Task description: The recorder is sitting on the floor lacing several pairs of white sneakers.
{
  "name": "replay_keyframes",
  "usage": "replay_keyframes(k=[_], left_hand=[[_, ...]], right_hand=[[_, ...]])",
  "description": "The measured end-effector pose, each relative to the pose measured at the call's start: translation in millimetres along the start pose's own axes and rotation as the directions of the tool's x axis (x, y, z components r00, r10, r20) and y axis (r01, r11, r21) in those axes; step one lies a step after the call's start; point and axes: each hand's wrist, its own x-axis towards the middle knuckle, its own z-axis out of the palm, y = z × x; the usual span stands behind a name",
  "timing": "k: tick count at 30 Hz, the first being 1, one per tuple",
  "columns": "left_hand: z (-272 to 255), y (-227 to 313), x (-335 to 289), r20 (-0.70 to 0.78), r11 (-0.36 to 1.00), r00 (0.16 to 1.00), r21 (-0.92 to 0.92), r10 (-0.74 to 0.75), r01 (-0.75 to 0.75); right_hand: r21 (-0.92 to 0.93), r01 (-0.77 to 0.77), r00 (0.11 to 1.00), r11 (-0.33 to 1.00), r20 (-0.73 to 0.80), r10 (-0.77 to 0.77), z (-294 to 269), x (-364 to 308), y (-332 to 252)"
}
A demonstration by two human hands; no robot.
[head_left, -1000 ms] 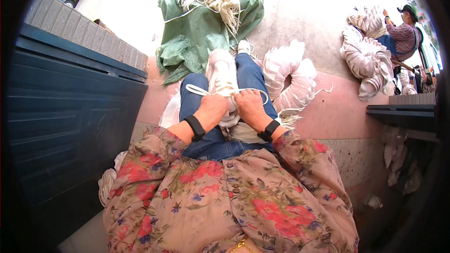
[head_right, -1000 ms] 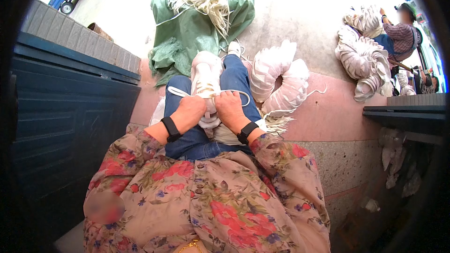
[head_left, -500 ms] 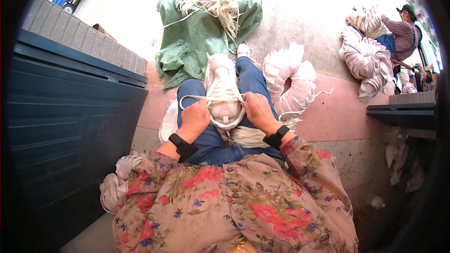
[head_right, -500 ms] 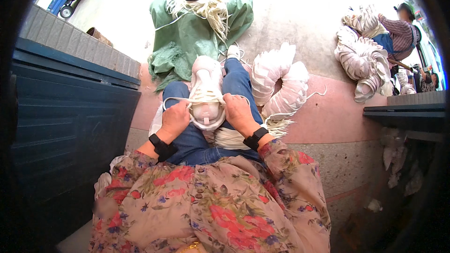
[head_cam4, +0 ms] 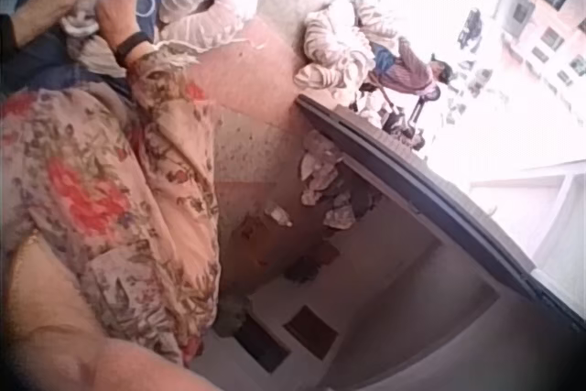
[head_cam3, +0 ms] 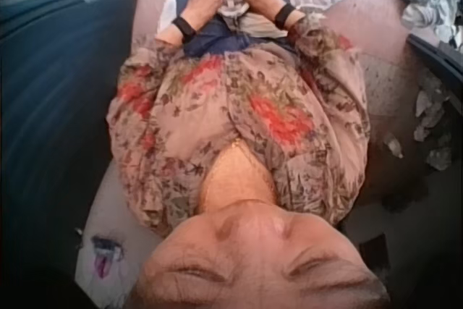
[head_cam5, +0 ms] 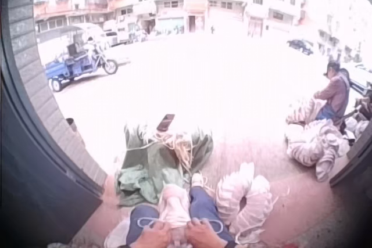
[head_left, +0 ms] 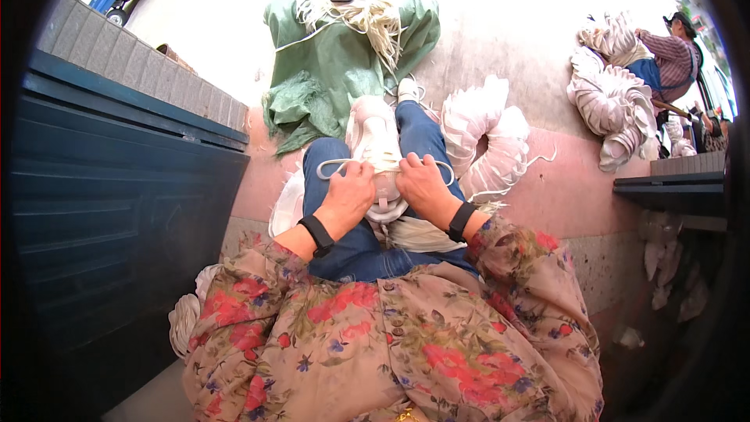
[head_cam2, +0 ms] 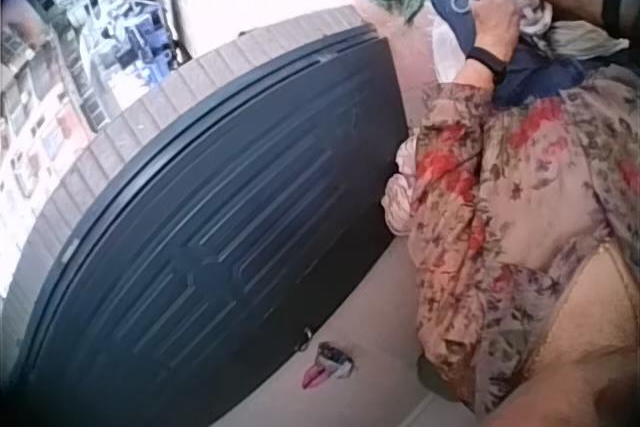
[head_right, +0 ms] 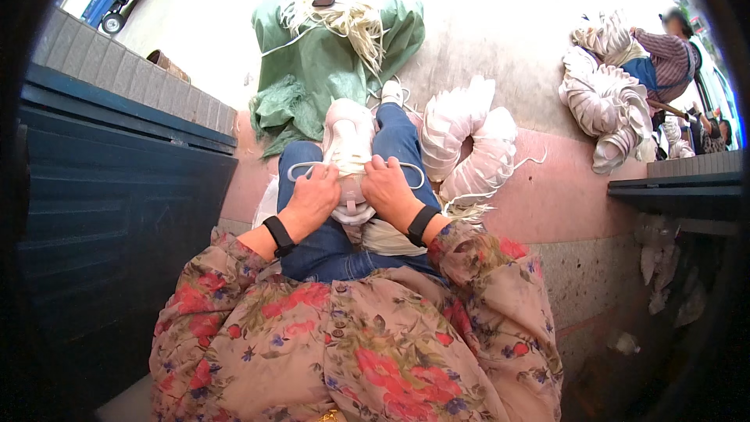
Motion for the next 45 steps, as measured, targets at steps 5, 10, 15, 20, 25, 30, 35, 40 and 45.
replay_keyframes(k=[5, 10, 15, 20, 25, 30, 35, 40, 45], left_hand=[[0, -14, 3, -0.25, 0.916, 0.958, -0.401, -0.143, 0.032], [-38, -26, 44, -0.111, 0.451, 0.85, -0.878, -0.514, 0.158], [6, -68, 62, 0.188, 0.33, 0.874, -0.874, -0.448, 0.357], [139, -152, -60, 0.332, 0.349, 0.743, -0.722, -0.581, 0.597], [237, -155, -201, 0.662, 0.371, 0.415, -0.216, -0.624, 0.903], [257, -110, -231, 0.724, 0.169, 0.408, -0.383, -0.557, 0.908], [218, -111, -181, 0.685, 0.387, 0.379, -0.152, -0.622, 0.909], [216, -124, -196, 0.594, 0.513, 0.495, -0.155, -0.634, 0.844], [154, -154, -226, 0.309, 0.405, 0.438, -0.166, -0.844, 0.899]], right_hand=[[0.368, 0.034, 0.927, 0.929, -0.359, 0.109, 12, -1, 4], [0.782, -0.074, 0.781, 0.619, -0.34, 0.524, -30, 40, 0], [0.777, -0.228, 0.767, 0.587, -0.228, 0.599, -2, 57, 34], [0.767, -0.374, 0.769, 0.522, -0.058, 0.637, 2, -7, 47], [0.653, -0.3, 0.953, 0.695, 0.177, 0.246, -11, -70, 19], [0.567, -0.259, 0.959, 0.782, 0.248, 0.138, -23, -71, -8], [0.446, -0.169, 0.961, 0.879, 0.273, 0.046, -19, -59, -20], [0.513, -0.111, 0.973, 0.851, 0.232, -0.013, -17, -50, -20], [0.826, -0.509, 0.844, 0.241, 0.425, 0.328, -41, -28, -31]])
